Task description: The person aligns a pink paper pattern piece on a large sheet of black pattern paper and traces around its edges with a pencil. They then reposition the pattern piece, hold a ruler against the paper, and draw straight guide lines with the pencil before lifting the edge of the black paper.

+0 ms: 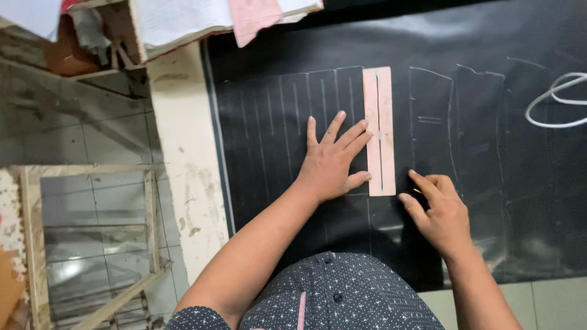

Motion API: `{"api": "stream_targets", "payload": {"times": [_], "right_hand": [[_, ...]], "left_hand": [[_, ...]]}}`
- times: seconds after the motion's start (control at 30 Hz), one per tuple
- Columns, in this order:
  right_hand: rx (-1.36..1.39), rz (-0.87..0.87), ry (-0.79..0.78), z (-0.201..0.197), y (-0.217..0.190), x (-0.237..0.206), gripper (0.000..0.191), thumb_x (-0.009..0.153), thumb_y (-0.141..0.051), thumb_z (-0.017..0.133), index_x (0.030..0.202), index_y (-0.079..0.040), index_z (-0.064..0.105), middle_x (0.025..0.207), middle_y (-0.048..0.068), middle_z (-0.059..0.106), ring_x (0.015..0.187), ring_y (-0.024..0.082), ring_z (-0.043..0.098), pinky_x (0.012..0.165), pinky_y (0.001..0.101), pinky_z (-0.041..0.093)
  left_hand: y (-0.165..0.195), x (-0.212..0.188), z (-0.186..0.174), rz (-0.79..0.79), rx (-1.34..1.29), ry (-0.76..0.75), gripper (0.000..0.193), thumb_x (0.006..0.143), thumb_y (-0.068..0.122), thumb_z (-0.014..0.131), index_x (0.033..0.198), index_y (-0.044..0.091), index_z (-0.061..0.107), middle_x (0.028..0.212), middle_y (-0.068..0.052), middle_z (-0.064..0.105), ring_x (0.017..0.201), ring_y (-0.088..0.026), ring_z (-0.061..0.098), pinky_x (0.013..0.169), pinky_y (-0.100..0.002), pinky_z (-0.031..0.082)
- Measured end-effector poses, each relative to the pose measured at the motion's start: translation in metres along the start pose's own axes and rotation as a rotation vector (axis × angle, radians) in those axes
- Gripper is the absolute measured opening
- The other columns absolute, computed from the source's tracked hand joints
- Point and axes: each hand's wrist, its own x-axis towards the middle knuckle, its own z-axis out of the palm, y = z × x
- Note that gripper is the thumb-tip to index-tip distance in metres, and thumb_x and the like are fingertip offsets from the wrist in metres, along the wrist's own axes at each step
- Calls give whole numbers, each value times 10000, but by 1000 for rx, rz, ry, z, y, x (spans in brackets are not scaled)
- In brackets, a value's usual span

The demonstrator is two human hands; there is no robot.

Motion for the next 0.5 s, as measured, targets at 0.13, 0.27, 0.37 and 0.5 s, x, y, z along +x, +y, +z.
{"api": "stream_targets", "payload": {"times": [0.13, 0.27, 0.37, 0.5], "right_hand": [[-26, -12, -46, -1, -3, 1, 559, 831, -347, 783, 1340, -139, 687, 1100, 103, 639, 855, 254, 663, 726, 369, 546], [-80, -27, -53, 0, -4, 3, 527, 858, -370, 769, 1349, -195, 692, 1067, 83, 623, 878, 241, 656, 716, 366, 540], [-113, 7, -93, 0, -6, 7, 508, 872, -390, 753, 1355, -247, 693, 1040, 62, 611, 848, 221, 648, 693, 364, 535], [-168, -27, -98, -1, -9, 9, 509, 876, -407, 741, 1365, -273, 690, 1025, 55, 589, 864, 215, 639, 685, 362, 534]], "left_hand": [[8, 5, 5, -16, 6, 24, 832, 799, 605, 721, 1501, 230, 477, 1613, 39, 375, 1543, -337, 230, 1184, -769, 47], [7, 4, 8, -4, 7, 28, 842, 802, 616, 710, 1509, 225, 472, 1611, 43, 380, 1542, -329, 230, 1182, -769, 42], [4, 5, 9, -2, 9, 27, 841, 807, 608, 711, 1512, 214, 472, 1608, 38, 378, 1540, -333, 225, 1180, -770, 40], [3, 4, 10, -2, -20, 31, 833, 810, 583, 727, 1510, 208, 478, 1615, 31, 376, 1546, -328, 224, 1188, -769, 37]]}}
